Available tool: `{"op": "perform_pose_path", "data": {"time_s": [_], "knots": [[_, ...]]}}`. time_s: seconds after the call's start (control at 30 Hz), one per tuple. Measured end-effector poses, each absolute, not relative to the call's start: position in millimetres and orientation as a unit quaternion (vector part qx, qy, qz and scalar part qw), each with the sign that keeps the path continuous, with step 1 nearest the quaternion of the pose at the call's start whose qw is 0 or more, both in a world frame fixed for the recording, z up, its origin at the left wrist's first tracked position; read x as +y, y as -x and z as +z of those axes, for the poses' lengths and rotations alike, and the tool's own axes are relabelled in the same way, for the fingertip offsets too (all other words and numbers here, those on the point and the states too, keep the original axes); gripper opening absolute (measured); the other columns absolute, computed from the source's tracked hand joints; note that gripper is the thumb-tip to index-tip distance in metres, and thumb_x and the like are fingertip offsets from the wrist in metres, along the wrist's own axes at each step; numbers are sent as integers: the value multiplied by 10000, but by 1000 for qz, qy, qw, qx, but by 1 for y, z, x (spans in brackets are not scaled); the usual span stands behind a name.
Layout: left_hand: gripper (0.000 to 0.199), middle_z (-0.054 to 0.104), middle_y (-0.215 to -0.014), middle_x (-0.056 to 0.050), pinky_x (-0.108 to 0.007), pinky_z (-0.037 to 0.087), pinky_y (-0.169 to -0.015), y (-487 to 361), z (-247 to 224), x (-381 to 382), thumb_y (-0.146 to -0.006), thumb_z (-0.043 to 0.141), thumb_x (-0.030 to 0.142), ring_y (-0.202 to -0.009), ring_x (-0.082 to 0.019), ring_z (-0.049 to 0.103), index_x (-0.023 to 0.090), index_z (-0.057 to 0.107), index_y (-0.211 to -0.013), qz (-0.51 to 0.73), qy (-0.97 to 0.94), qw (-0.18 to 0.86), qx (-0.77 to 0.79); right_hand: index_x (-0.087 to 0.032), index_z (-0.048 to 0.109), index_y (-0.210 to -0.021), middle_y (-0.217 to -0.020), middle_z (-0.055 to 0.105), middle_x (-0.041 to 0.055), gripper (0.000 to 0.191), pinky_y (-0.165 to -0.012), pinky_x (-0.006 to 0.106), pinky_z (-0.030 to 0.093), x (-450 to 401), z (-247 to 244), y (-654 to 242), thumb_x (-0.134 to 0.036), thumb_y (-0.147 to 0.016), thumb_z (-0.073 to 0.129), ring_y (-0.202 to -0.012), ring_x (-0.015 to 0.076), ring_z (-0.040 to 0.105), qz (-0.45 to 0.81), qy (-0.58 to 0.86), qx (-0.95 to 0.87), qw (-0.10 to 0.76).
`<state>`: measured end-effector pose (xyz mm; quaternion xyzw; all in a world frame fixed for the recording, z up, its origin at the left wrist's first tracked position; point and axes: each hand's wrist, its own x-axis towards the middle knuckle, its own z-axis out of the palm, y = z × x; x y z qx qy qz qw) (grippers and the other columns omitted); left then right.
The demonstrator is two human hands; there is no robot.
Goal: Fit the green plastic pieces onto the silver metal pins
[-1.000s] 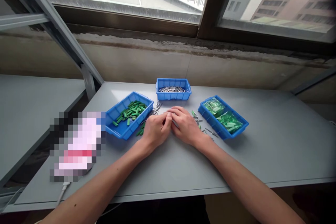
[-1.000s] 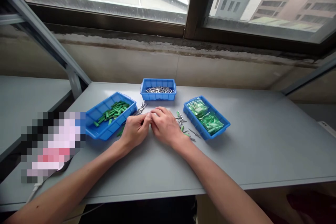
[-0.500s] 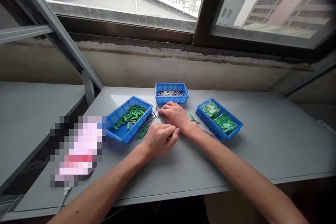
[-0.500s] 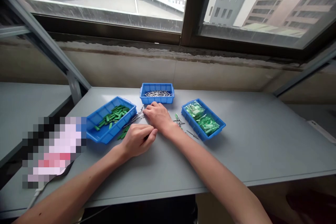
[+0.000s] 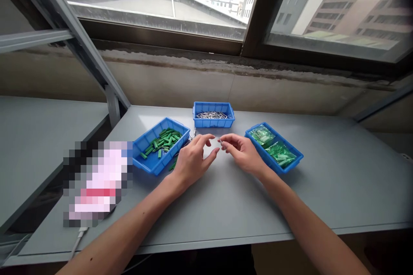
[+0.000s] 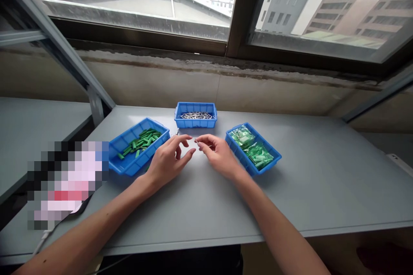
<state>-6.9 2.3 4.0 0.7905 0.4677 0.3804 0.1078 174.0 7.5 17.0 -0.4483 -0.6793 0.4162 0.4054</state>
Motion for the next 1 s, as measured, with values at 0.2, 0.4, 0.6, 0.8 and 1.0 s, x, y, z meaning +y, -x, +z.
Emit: {"op": "perform_pose_path", "data": {"time_s": [0.2,0.4,0.6,0.8,1.0], "knots": [[187,676,-871,-21,-218,458,-592,6,1,2,-879,573,318,-530,-74,519,210,639,-1016,376,-815,109,428,-168,611,-872,-801,690,35,263,-702,293,531,10,18,-168,-397,-762,678,-760,159,665,542,434,-559,454],[134,697,-837,-24,-214,437,-596,9,1,5,-898,539,231,-605,-95,570,194,667,-911,405,-801,77,433,-161,636,-888,-831,700,54,261,-682,291,528,9,25,-177,-373,-746,694,-783,169,666,518,467,-570,436],[157,667,-817,-21,-228,421,-600,15,7,9,-922,486,242,-612,-107,560,185,631,-909,370,-801,54,467,-205,694,-969,-937,713,51,212,-691,289,535,9,30,-189,-338,-821,618,-827,171,663,332,507,-658,447],[138,654,-841,-18,-230,431,-611,15,9,9,-923,486,248,-639,-108,567,190,611,-917,371,-807,61,454,-239,730,-932,-894,730,30,166,-629,283,533,2,30,-183,-286,-844,597,-807,181,671,274,486,-718,416],[126,632,-955,-18,-223,459,-597,13,10,9,-876,575,237,-590,-72,535,198,590,-994,439,-762,116,462,-209,725,-888,-824,716,37,194,-583,279,512,4,26,-184,-337,-861,581,-709,170,663,297,511,-677,439]]}}
